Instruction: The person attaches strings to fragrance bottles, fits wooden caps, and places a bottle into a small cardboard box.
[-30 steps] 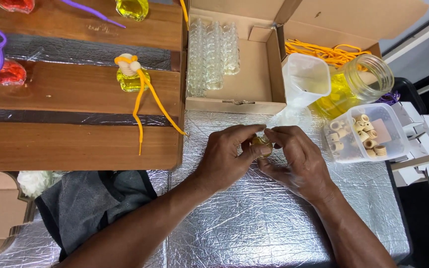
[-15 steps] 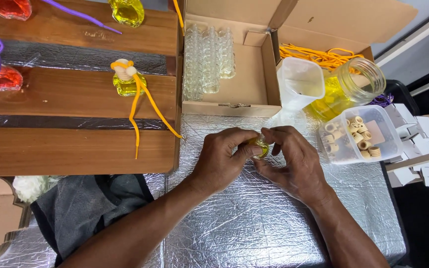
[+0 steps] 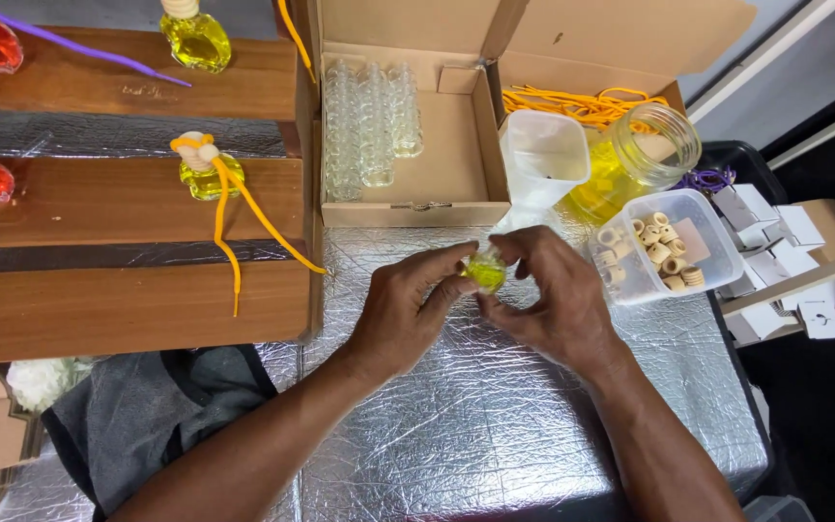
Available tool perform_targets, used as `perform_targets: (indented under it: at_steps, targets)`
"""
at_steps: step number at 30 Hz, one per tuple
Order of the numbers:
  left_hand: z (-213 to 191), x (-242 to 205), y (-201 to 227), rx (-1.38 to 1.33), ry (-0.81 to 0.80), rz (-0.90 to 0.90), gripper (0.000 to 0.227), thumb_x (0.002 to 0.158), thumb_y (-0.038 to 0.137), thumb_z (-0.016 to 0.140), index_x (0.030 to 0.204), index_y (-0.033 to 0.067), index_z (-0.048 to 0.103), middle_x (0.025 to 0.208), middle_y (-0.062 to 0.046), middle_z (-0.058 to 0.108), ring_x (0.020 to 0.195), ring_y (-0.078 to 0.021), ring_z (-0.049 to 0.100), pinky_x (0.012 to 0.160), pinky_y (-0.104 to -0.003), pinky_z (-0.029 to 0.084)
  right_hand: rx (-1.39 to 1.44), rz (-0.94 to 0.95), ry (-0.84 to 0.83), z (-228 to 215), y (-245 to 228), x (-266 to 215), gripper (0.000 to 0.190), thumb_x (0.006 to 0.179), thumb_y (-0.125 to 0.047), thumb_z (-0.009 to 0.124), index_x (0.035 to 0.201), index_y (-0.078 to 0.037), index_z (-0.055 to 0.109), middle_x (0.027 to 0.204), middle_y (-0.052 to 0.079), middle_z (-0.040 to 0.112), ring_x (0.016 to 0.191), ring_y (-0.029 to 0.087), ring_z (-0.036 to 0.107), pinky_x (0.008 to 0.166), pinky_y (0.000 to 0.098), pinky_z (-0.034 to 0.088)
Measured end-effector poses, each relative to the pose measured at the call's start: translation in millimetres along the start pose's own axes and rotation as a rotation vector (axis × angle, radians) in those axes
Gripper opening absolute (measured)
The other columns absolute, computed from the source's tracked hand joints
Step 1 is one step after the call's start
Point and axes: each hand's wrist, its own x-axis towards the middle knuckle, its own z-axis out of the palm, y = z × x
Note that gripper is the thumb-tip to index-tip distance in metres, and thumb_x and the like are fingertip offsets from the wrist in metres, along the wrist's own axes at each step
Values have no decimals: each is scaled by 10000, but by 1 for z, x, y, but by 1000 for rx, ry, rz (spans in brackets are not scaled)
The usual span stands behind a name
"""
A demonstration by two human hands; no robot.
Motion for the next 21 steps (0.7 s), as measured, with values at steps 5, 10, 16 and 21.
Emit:
perform_targets:
  at_steps: [5, 10, 16, 21]
  targets:
    - [3, -1, 6, 46, 105, 73, 331, 1070, 89, 502, 1373, -6, 595, 1120, -245, 699, 1040, -402, 716, 888, -527, 593, -99, 14, 210, -7, 8, -14, 467, 818, -60, 876, 1189, 62, 620, 970, 141, 650, 757, 236, 673, 635, 325, 582]
    - [-1, 1, 2, 52, 238, 132, 356, 1109, 161, 405, 1377, 34, 603, 1182, -203, 683, 1036, -335, 709, 906, -491, 582, -258, -320, 86, 7, 3, -18, 403, 764, -137, 896, 1066, 60, 713, 935, 198, 674, 734, 313, 703, 586, 403, 603]
    - [0, 2, 1, 0, 271, 108, 364, 1117, 158, 372, 1355, 18, 610, 1185, -227, 675, 1002, -335, 705, 894, -496, 568, -343, -425, 75, 16, 14, -31, 347, 868, -209, 817, 1055, 62, 705, 844, 151, 637, 675, 272, 675, 567, 371, 584]
    - [1, 2, -1, -31, 278, 93, 331, 1107, 152, 419, 1317, 44, 651, 1145, -192, 699, 990, -324, 725, 897, -481, 575, -411, -100, 275, 8, 28, -27, 483, 866, -277, 861, 1162, 68, 698, 707, 28, 505, 514, 135, 504, 557, 313, 496]
